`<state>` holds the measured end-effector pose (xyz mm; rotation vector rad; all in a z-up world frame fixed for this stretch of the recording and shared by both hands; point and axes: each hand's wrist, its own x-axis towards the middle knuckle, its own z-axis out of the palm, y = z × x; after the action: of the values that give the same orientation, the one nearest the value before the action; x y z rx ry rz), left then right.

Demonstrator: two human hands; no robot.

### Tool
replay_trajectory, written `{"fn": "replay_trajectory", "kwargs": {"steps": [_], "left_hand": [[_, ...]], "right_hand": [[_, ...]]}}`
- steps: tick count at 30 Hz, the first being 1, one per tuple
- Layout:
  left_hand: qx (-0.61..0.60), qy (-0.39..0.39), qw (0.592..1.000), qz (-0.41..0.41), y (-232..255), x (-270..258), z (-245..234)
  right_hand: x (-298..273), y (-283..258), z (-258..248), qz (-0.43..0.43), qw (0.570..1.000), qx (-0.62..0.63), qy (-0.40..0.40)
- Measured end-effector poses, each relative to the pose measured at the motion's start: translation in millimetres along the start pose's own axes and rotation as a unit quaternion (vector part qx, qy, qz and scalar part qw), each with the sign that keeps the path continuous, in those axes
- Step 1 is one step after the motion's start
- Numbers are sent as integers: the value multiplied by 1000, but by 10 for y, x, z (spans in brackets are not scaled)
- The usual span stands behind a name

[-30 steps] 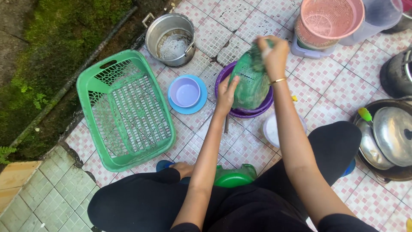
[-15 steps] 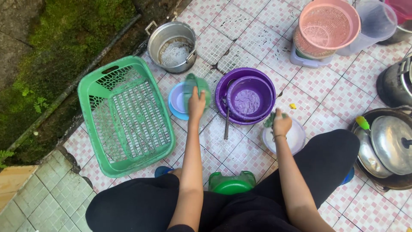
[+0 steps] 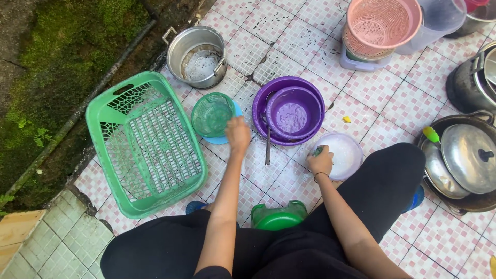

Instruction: Washing various kitchen utensils and dishes by hand while sitting on a stool.

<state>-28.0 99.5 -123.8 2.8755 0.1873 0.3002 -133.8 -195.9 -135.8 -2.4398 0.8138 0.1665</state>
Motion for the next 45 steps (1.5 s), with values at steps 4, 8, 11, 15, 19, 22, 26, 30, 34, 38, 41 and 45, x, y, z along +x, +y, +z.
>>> {"fn": "replay_trajectory", "kwargs": {"steps": [4, 8, 11, 15, 19, 22, 26, 30, 34, 38, 41, 45], "left_hand": [[-129, -170, 968, -134, 652, -105, 332], [-138, -211, 942, -222, 856, -64, 623], [-146, -232, 928, -251, 946, -100, 808], [-105, -240, 940, -218, 987, -116, 1006], [-137, -206, 950, -193, 981, -55, 993], [-203, -169, 942, -206, 856, -94, 1154], [-286, -203, 908, -229, 705, 12, 1654], [-447, -181, 857, -181, 1045, 127, 1343], [-464, -49, 884, -29, 1474, 236, 442], [-263, 12, 947, 184, 1652, 275, 43], [-132, 12, 944, 302, 1692, 197, 78], [-44, 38, 927, 371, 1633, 90, -160]], "right_hand": [[-66, -116, -77, 30, 999, 29, -17], [-70, -179, -164, 35, 999, 23, -21], [-86, -162, -163, 37, 999, 29, -24], [-106, -134, -122, 33, 999, 19, -16], [-49, -175, -126, 27, 999, 25, -3], [-90, -180, -163, 23, 999, 25, -15], [-81, -146, -126, 20, 999, 24, -5], [-73, -200, -152, 23, 999, 24, -9], [-114, -240, -198, 38, 999, 13, -6], [-122, -258, -196, 31, 999, 21, -9], [-47, -110, -52, 40, 998, 55, 3], [14, 22, 41, 5, 994, 108, 35]]}}
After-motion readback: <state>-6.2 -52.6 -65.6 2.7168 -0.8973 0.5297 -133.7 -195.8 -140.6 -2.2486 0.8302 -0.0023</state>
